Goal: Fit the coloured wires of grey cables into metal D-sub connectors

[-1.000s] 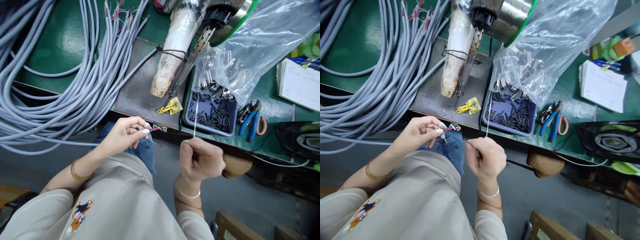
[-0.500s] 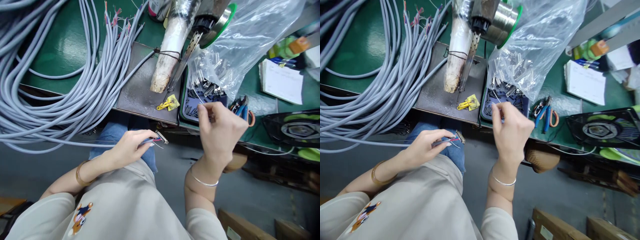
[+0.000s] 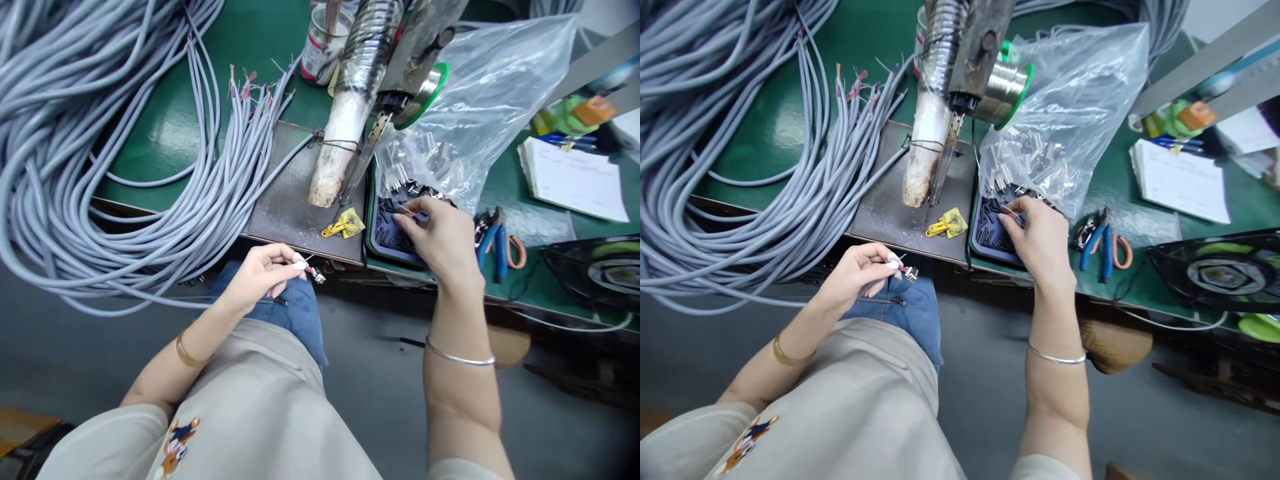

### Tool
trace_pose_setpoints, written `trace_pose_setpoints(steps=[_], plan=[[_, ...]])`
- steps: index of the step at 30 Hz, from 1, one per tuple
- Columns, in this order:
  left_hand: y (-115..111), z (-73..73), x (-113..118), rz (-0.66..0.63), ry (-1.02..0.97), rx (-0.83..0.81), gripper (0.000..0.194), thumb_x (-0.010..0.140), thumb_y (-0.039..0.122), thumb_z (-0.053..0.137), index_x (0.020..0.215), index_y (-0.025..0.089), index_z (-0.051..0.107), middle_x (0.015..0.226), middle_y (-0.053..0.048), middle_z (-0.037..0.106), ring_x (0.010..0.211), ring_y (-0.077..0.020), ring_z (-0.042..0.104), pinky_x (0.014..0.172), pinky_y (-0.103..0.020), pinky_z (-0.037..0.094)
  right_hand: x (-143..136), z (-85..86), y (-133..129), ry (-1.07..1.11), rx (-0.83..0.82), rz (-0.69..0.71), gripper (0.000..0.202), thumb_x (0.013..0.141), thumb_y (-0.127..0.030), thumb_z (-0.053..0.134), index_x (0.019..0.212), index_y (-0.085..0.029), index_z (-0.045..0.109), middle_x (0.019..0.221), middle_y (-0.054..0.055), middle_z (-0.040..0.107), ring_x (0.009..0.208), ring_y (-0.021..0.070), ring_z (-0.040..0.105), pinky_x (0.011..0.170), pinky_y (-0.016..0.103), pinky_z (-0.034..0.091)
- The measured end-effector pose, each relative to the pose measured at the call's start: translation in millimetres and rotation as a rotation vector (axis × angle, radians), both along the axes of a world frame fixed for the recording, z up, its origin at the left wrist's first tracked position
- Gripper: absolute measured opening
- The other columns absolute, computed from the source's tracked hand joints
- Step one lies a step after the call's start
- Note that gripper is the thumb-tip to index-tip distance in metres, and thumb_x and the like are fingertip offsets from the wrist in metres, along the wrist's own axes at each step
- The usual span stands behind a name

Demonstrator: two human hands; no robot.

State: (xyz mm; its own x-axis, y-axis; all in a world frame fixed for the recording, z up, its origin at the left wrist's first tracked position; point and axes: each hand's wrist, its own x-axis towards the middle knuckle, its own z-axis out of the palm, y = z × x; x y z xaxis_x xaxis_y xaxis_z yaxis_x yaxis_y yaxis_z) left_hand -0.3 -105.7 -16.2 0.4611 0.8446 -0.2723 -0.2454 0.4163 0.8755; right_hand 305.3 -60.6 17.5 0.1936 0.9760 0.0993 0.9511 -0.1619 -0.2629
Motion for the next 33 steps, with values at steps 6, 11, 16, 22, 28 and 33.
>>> trace_pose_setpoints(steps=[6,11,16,22,28,33], plan=[[2.3,-13.0,-4.4,0.0,0.078,-0.068,0.029,0.072,0.034,0.084,0.076,0.013,0.064,0.07,-0.002,0.072,0.036,-0.0017,0.043,0.036,-0.017,0.027,6.2,4.0,16.5,0.068,-0.005,0.079,0.011,0.08,-0.017,0.082,0.082,-0.02,0.071,0.091,0.009,0.072,0.067,0.0147,0.049,0.074,0.033,0.035],[2.5,-1.8,1.9,-0.006,0.167,0.029,0.026,0.071,0.032,0.085,0.075,0.013,0.069,0.068,0.0,0.067,0.042,-0.0027,0.045,0.04,-0.017,0.034,5.8,7.6,9.1,0.113,-0.06,0.131,0.013,0.081,-0.016,0.079,0.077,-0.021,0.067,0.086,0.003,0.068,0.061,0.0113,0.044,0.07,0.03,0.034],[5.5,18.3,13.3,0.004,0.245,0.208,0.017,0.075,0.027,0.083,0.075,0.013,0.074,0.067,-0.002,0.068,0.052,-0.005,0.048,0.047,-0.017,0.037,0.2,4.9,-14.8,0.096,0.075,0.054,0.007,0.081,-0.014,0.072,0.082,-0.019,0.068,0.08,0.002,0.067,0.061,0.0114,0.046,0.069,0.029,0.034],[9.0,20.8,23.4,0.126,0.176,0.256,0.013,0.075,0.023,0.082,0.076,0.013,0.074,0.064,-0.001,0.068,0.048,-0.0037,0.046,0.044,-0.016,0.035,-36.7,11.9,-66.4,0.444,0.491,-0.127,0.007,0.086,-0.026,0.07,0.086,-0.019,0.071,0.075,-0.001,0.067,0.046,0.0063,0.039,0.048,0.026,0.026],[4.0,12.4,23.8,0.167,0.266,0.362,0.01,0.078,0.022,0.079,0.082,0.014,0.079,0.083,-0.006,0.077,0.067,-0.0103,0.064,0.06,-0.019,0.049,-94.8,4.1,-92.6,0.765,0.347,0.184,0.009,0.092,-0.025,0.069,0.084,-0.023,0.073,0.081,-0.001,0.068,0.054,0.0084,0.044,0.051,0.026,0.036],[2.3,13.7,22.5,0.123,0.295,0.408,0.009,0.082,0.023,0.077,0.083,0.014,0.08,0.08,-0.005,0.075,0.067,-0.0115,0.062,0.061,-0.022,0.047,-106.5,-4.2,-83.8,0.75,0.353,0.168,0.014,0.095,-0.025,0.065,0.082,-0.021,0.069,0.077,-0.002,0.064,0.053,0.0076,0.04,0.052,0.028,0.036]])
